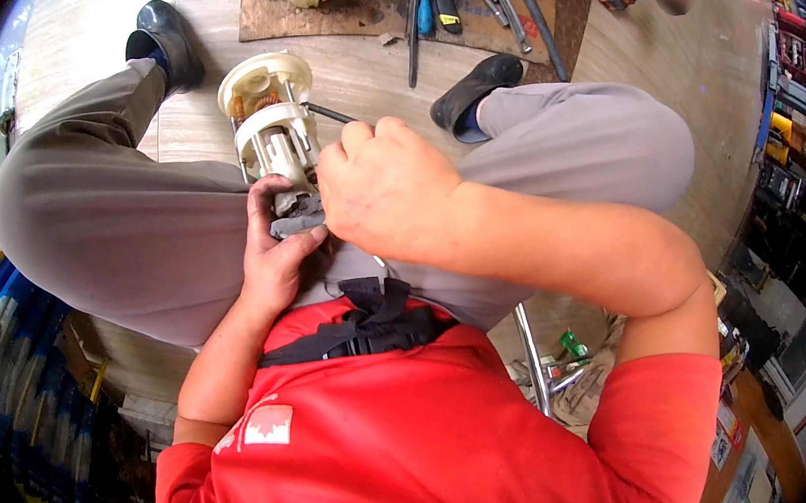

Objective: The person is disassembling and working on a fuel pump assembly using a screwdriver and pliers while sitting on a stool.

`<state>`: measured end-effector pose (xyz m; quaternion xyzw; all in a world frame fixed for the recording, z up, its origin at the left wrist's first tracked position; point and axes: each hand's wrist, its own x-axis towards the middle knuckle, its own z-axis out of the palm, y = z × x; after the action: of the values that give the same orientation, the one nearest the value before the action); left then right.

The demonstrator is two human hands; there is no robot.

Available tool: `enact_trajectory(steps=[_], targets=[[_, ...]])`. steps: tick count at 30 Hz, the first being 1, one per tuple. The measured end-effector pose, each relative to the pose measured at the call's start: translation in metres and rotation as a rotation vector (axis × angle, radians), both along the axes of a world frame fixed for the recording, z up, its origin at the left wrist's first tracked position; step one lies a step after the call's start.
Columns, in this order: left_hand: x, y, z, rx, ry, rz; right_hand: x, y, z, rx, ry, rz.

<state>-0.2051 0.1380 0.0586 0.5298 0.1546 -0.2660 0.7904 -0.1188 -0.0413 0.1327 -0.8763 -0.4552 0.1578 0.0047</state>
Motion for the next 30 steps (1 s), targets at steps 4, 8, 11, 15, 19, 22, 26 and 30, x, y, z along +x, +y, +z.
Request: enact_trajectory(steps=[4,8,11,15,19,22,26,30], targets=[[-0.005,-0.001,-0.014,0.135,-0.158,-0.006,-0.002,-0.003,-0.009,0.007,-0.001,-0.028],[-0.006,-0.003,-0.004,-0.222,0.121,0.178,-0.010,-0.005,-0.009,0.052,0.030,-0.137],[-0.008,-0.003,-0.009,-0.326,0.096,0.213,-0.013,-0.004,-0.005,0.065,0.063,-0.203],[-0.010,-0.001,-0.012,-0.394,0.054,0.199,-0.018,-0.006,-0.002,0.056,0.157,-0.281],[-0.008,-0.003,-0.004,-0.380,0.060,0.248,-0.015,-0.009,0.000,-0.028,0.348,-0.355],[-0.009,-0.002,-0.004,-0.348,0.038,0.289,-0.004,-0.026,-0.005,-0.043,0.406,-0.491],[-0.009,-0.001,-0.007,-0.374,0.052,0.287,-0.006,-0.023,0.001,0.079,0.380,-0.445],[-0.008,0.000,-0.008,-0.427,0.075,0.292,-0.001,-0.020,0.010,0.051,0.344,-0.406]])
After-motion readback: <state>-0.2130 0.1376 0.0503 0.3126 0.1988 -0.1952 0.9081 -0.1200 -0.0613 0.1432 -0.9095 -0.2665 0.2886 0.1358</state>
